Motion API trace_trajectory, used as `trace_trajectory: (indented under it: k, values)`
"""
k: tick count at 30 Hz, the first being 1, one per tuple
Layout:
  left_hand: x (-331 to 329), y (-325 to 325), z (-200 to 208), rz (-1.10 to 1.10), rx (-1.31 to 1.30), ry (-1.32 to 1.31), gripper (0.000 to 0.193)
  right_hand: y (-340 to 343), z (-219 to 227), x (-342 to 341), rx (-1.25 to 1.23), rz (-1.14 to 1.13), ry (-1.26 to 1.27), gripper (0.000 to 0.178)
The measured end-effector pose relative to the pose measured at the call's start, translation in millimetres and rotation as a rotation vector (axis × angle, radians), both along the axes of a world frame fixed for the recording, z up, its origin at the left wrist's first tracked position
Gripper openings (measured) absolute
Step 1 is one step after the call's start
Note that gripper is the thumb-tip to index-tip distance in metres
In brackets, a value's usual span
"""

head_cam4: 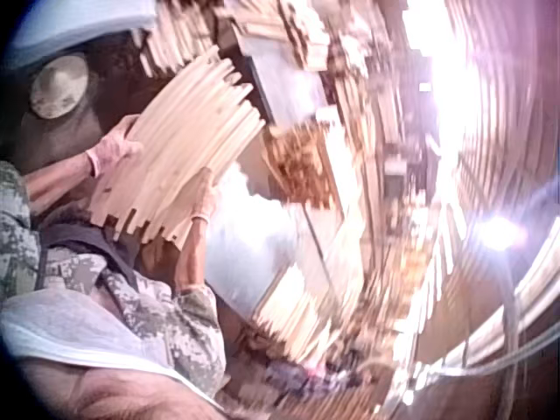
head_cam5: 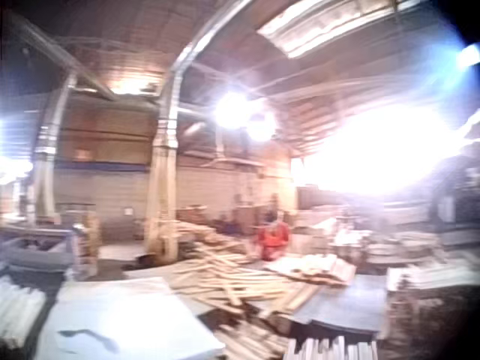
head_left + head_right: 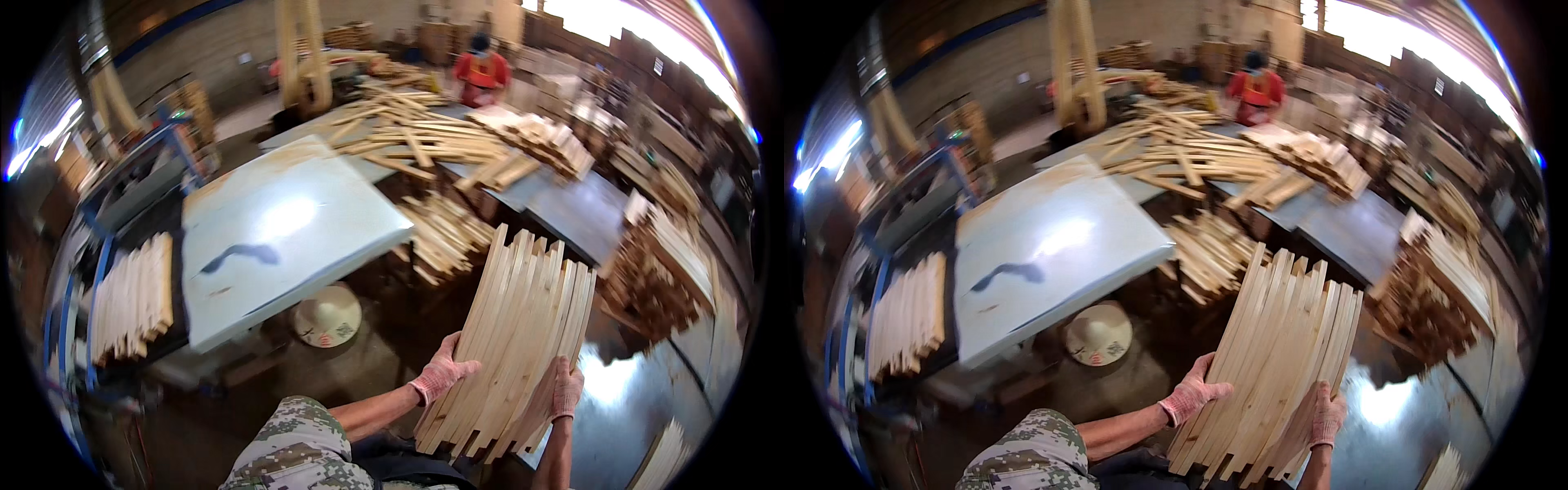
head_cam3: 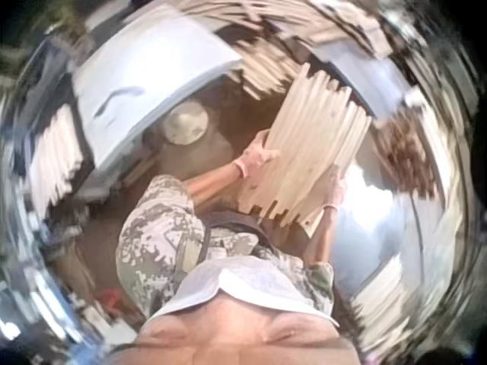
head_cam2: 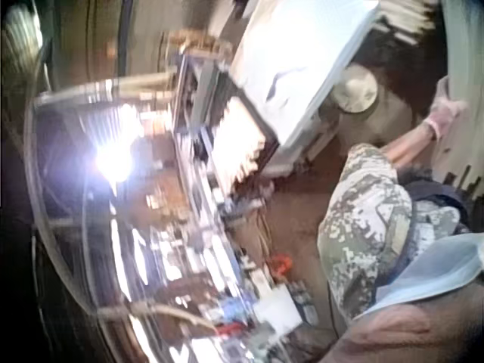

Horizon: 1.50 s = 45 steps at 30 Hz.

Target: The person repeatedly picks up bundles of light-colored wooden planks from a metal table and places them onto a conveyor belt. The person wears pink gloves and a camouflage shirt while performing this repetitive stacking task in a workshop environment.

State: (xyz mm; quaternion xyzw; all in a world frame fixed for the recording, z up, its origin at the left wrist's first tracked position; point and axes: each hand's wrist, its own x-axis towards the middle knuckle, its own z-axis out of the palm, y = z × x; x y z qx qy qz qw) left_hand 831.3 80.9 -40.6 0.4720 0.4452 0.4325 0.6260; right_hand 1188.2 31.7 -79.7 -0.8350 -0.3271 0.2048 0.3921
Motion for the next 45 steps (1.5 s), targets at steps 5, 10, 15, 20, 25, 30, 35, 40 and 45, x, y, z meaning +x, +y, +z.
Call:
trace_trajectory:
  k: [5, 10, 15, 20, 25, 30, 35, 40, 45]
  values:
    - [-161, -6, 42, 0.339, -0.036, -0.214, 0.097, 121, 84, -180, 0.035, 0.411, -0.136, 0.063]
    - [-290, -30, 51, 0.678, 0.011, -0.255, 0.096, 203, 112, -361, 0.017, 0.791, -0.165, 0.066]
    - [-407, -45, 55, 0.913, 0.058, -0.225, 0.071, 249, 88, -513, -0.047, 1.163, -0.093, 0.068]
    - [-530, -61, 26, 0.886, -0.218, -0.042, 0.071, 253, 88, -654, -0.318, 1.341, -0.295, 0.082]
    - [-590, -23, 33, 0.907, -0.177, -0.106, 0.076, 294, 88, -730, -0.294, 1.331, -0.322, 0.085]
    - [-687, 42, 19, 0.933, -0.254, -0.017, 0.072, 343, 112, -811, -0.402, 1.316, -0.253, 0.085]
    - [-764, 105, 32, 0.834, -0.286, 0.066, 0.077, 405, 91, -882, -0.386, 1.257, -0.217, 0.085]
    - [-796, 102, 42, 0.96, -0.392, 0.272, 0.076, 434, 79, -921, -0.37, 1.287, -0.127, 0.089]
    - [-825, 85, 59, 0.548, -0.661, 0.898, 0.103, 435, 75, -922, -0.323, 1.306, -0.178, 0.091]
